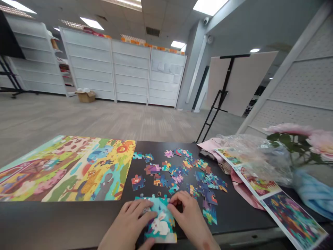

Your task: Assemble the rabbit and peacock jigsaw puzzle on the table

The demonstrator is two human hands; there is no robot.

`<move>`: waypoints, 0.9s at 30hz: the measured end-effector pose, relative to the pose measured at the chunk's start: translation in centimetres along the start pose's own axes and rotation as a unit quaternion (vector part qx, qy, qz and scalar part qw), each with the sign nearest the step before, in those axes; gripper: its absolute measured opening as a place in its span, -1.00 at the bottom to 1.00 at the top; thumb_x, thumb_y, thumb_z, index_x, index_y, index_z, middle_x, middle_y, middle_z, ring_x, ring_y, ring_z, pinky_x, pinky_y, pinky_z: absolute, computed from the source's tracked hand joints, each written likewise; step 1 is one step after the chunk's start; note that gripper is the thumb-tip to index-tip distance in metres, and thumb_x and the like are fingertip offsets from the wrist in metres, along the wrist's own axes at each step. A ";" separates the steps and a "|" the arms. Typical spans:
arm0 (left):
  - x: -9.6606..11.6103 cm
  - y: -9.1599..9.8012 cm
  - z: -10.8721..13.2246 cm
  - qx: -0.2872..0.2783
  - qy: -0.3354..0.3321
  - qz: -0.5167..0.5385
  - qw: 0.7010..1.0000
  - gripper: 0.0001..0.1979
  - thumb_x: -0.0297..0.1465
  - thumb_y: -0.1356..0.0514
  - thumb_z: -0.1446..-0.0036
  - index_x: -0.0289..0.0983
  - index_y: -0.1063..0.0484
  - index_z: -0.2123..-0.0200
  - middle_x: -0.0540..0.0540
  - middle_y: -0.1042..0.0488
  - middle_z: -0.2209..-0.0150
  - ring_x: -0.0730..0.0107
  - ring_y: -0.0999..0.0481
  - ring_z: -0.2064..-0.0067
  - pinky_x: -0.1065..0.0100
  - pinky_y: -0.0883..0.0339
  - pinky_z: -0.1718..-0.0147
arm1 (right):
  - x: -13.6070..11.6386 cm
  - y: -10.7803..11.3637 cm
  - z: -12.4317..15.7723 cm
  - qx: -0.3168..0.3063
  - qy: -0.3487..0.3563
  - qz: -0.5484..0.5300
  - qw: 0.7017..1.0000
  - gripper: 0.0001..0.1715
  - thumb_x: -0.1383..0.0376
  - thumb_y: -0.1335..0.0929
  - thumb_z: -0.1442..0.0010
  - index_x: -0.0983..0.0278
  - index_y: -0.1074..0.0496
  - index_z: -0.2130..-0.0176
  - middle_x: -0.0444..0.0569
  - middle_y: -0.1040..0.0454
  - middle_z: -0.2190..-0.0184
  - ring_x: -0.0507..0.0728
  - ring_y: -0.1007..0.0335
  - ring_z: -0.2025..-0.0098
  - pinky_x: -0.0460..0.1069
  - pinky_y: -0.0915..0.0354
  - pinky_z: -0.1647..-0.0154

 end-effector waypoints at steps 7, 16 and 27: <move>1.2 1.0 -0.2 0.034 -0.015 -0.122 0.992 -0.40 -0.04 -0.29 -0.17 0.06 -0.32 -0.26 -0.02 -0.41 -0.27 0.01 -0.44 -0.18 0.10 -0.30 -0.08 | -1.1 0.1 -0.2 0.030 0.013 0.030 0.999 -0.93 0.36 -0.40 -0.19 0.23 -0.48 0.36 -0.12 -0.47 0.41 0.15 -0.41 0.27 0.02 -0.31 0.20; 1.3 1.6 0.3 0.133 -0.047 -0.209 0.968 -0.57 -0.02 -0.21 -0.26 0.02 -0.45 -0.14 0.00 -0.55 -0.14 0.17 -0.56 -0.05 0.24 -0.40 0.09 | 0.6 2.1 0.6 0.047 0.084 0.169 0.981 -0.52 0.46 -0.24 -0.27 0.19 -0.53 -0.07 0.07 -0.49 -0.16 0.30 -0.35 -0.20 0.27 -0.25 -0.22; -0.3 1.2 1.1 0.189 -0.051 -0.202 0.960 -0.53 0.00 -0.20 -0.27 -0.04 -0.43 -0.16 -0.05 -0.58 -0.09 0.19 -0.63 0.02 0.32 -0.51 0.13 | 4.4 4.4 1.2 0.112 0.037 0.168 0.979 -0.61 0.33 -0.35 -0.22 0.19 -0.51 -0.05 0.07 -0.54 -0.09 0.31 -0.39 -0.18 0.27 -0.30 -0.19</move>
Point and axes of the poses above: each hand's wrist, its own z-axis away from the middle knuckle, its own y-axis out of the back of the hand, x = y × z, the point moved 10 cm from there along -z, towards the middle knuckle
